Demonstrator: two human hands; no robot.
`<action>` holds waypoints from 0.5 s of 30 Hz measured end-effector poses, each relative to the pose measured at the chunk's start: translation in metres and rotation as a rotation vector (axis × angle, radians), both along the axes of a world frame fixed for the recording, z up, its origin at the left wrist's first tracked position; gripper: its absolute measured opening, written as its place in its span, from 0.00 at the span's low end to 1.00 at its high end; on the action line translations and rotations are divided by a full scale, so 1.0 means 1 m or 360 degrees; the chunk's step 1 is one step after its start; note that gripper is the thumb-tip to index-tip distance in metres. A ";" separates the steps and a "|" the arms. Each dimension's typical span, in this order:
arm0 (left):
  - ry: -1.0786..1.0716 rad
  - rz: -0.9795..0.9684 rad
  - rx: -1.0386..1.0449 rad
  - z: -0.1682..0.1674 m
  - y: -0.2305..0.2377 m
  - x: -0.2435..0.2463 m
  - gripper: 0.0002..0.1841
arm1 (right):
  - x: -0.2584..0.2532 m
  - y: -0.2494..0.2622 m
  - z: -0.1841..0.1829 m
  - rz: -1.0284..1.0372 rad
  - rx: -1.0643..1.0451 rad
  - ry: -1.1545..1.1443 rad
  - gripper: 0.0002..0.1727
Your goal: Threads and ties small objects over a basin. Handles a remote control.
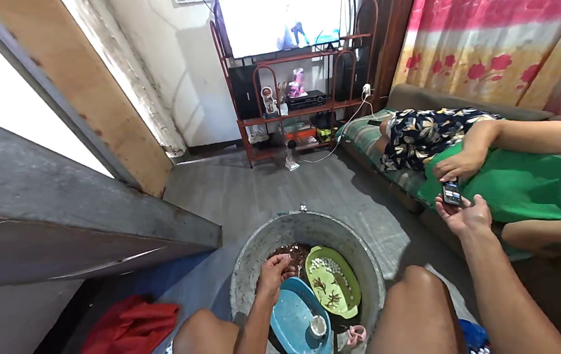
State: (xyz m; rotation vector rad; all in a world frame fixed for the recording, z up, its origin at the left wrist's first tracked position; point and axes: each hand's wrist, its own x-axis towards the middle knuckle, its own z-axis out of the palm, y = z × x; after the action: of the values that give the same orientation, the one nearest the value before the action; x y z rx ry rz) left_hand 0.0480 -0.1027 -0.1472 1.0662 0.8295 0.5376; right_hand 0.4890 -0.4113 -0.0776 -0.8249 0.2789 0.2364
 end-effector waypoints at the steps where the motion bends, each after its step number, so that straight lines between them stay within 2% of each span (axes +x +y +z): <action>1: 0.0000 0.0010 -0.0005 0.000 0.000 0.000 0.09 | -0.001 0.002 0.001 -0.0022 -0.0019 -0.0006 0.36; 4: -0.0013 0.0019 -0.0025 0.001 -0.003 0.001 0.09 | -0.019 0.013 0.000 -0.0051 -0.0056 -0.0011 0.40; 6: -0.0025 0.0026 -0.0021 0.001 -0.007 0.002 0.08 | -0.050 0.031 -0.006 0.0009 -0.0216 -0.0060 0.37; 7: -0.0031 0.0027 -0.0015 0.001 -0.010 0.003 0.08 | -0.074 0.043 -0.013 0.0141 -0.0354 -0.0142 0.35; 9: -0.0042 0.0006 -0.0006 -0.002 -0.018 0.007 0.08 | -0.130 0.071 -0.034 0.0617 -0.0669 -0.0378 0.27; 11: -0.0046 -0.0038 -0.0011 -0.008 -0.026 0.010 0.08 | -0.192 0.094 -0.062 0.1309 -0.0807 -0.0548 0.23; 13: -0.0044 -0.0078 0.0011 -0.015 -0.034 0.014 0.09 | -0.243 0.114 -0.092 0.1845 -0.0764 -0.0659 0.25; 15: -0.0032 -0.0105 0.0086 -0.023 -0.040 0.015 0.08 | -0.276 0.129 -0.109 0.2061 -0.0645 -0.0670 0.27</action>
State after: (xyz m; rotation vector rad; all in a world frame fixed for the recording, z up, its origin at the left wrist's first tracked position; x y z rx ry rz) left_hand 0.0633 -0.1422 -0.1699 1.1323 0.7628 0.5168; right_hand 0.2133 -0.2821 -0.1864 -1.3439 -0.6757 1.2211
